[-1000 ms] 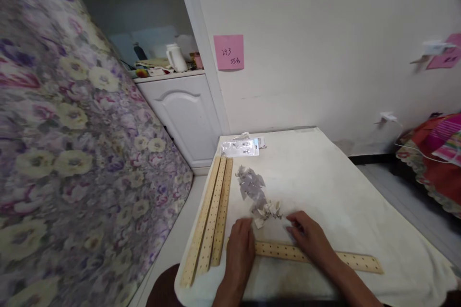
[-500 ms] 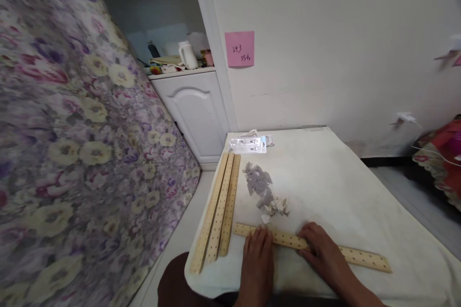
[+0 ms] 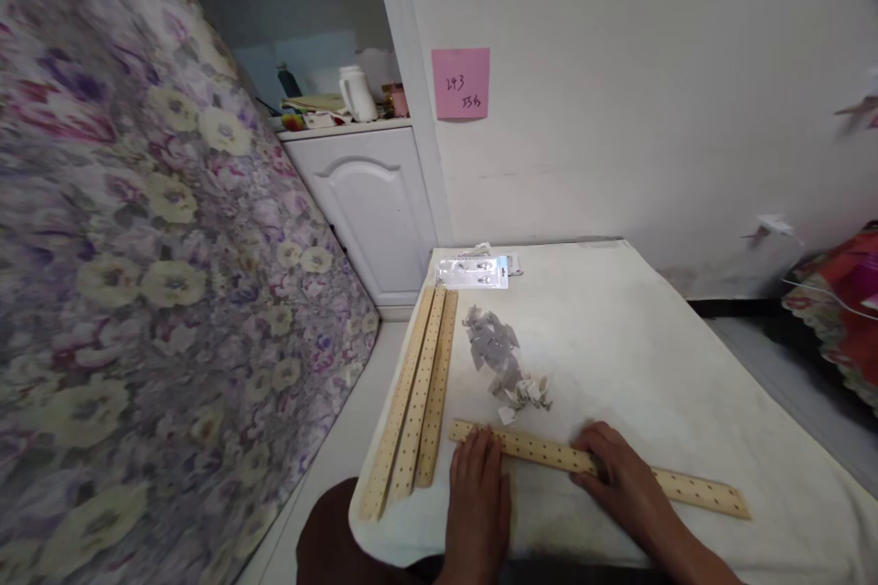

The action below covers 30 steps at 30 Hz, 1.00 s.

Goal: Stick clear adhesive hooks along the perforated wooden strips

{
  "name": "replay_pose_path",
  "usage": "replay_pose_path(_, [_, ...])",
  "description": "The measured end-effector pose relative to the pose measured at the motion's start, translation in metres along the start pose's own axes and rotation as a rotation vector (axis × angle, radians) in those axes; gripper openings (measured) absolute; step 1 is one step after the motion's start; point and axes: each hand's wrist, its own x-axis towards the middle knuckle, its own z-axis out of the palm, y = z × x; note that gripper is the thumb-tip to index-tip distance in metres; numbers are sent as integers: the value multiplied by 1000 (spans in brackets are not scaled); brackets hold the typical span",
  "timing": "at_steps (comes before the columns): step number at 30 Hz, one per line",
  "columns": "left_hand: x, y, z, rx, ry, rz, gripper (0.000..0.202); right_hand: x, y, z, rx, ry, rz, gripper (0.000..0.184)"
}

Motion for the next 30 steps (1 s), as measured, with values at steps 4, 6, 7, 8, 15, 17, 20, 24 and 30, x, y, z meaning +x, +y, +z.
replay_pose_path(4, [2, 1, 1, 10, 24, -4, 45, 4, 0, 1, 36, 37, -37, 20])
replay_pose_path(6, [3, 2, 1, 9, 29, -10, 44, 11, -5, 4, 41, 61, -46, 19])
replay_pose_path(7, [4, 3, 1, 7, 30, -12, 44, 16, -9, 6, 35, 67, -44, 20])
replay_pose_path(8, [4, 3, 0, 5, 32, -12, 44, 22, -13, 8, 22, 65, -40, 22])
replay_pose_path(15, [3, 3, 0, 42, 26, -14, 46, 62, -40, 40, -143, 46, -70, 27])
replay_pose_path(17, [3, 4, 0, 60, 36, -17, 46, 68, -43, 45, -189, 55, -67, 27])
replay_pose_path(20, [3, 4, 0, 79, 57, -6, 47, 72, -45, 47, -285, 61, -44, 25])
replay_pose_path(24, [3, 4, 0, 98, 91, 16, 47, 73, -49, 49, -358, 64, -8, 20])
replay_pose_path(30, [1, 2, 0, 22, 145, 33, 44, 64, -57, 46, -230, 92, -44, 14])
